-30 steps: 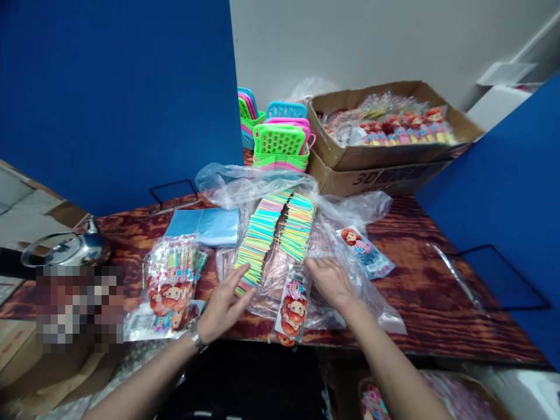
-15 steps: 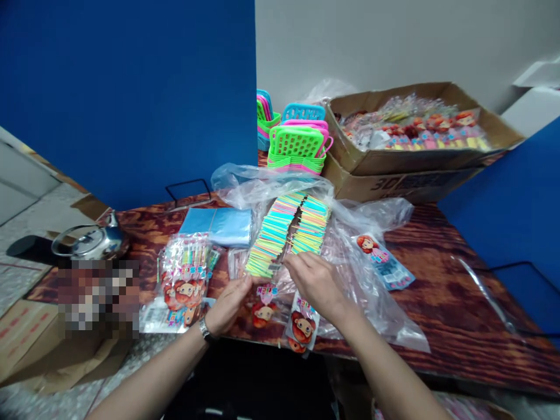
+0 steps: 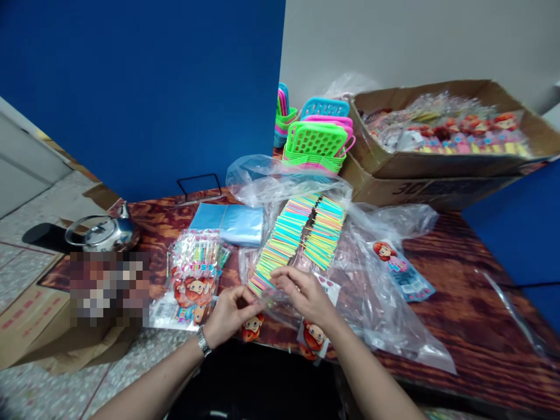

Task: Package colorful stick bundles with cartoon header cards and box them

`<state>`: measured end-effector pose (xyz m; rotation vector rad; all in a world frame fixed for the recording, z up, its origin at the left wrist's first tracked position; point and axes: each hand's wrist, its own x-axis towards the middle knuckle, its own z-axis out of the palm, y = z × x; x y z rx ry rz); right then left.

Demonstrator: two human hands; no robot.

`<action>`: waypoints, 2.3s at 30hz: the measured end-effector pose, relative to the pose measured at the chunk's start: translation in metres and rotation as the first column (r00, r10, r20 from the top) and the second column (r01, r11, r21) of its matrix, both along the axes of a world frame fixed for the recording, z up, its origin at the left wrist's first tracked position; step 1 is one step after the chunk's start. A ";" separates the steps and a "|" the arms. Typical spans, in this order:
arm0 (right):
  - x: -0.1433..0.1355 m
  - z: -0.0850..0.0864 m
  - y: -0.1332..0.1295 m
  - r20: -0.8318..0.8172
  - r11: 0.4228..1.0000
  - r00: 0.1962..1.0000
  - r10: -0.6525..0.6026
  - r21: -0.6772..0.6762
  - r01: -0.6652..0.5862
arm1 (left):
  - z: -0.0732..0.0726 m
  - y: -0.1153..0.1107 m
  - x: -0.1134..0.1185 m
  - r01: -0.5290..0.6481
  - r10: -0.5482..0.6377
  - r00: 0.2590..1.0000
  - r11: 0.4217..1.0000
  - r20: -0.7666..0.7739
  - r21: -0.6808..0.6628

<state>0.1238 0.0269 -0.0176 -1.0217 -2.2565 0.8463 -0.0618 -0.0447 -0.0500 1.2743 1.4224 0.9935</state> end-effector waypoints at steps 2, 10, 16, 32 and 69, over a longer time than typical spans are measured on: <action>-0.009 -0.017 0.005 0.171 0.995 0.982 -0.079 0.081 0.066 | 0.000 -0.005 -0.003 -0.028 0.029 0.999 1.000 0.032 -0.007; -0.051 -0.053 0.007 0.695 0.948 0.675 -0.249 0.316 0.025 | 0.002 -0.019 -0.006 0.011 -0.004 0.996 0.997 0.094 -0.073; -0.054 -0.048 0.009 0.719 0.957 0.658 -0.225 0.290 0.010 | 0.006 -0.017 -0.005 0.004 0.013 0.989 0.994 0.145 -0.114; -0.023 -0.032 0.018 0.047 0.951 0.999 -0.001 -0.309 0.015 | 0.009 -0.010 -0.013 -0.039 0.052 0.978 0.997 0.201 -0.069; -0.056 0.015 -0.013 -0.414 0.955 0.901 -0.125 0.196 0.223 | 0.003 0.006 -0.007 -0.202 0.209 0.972 0.977 -0.107 0.075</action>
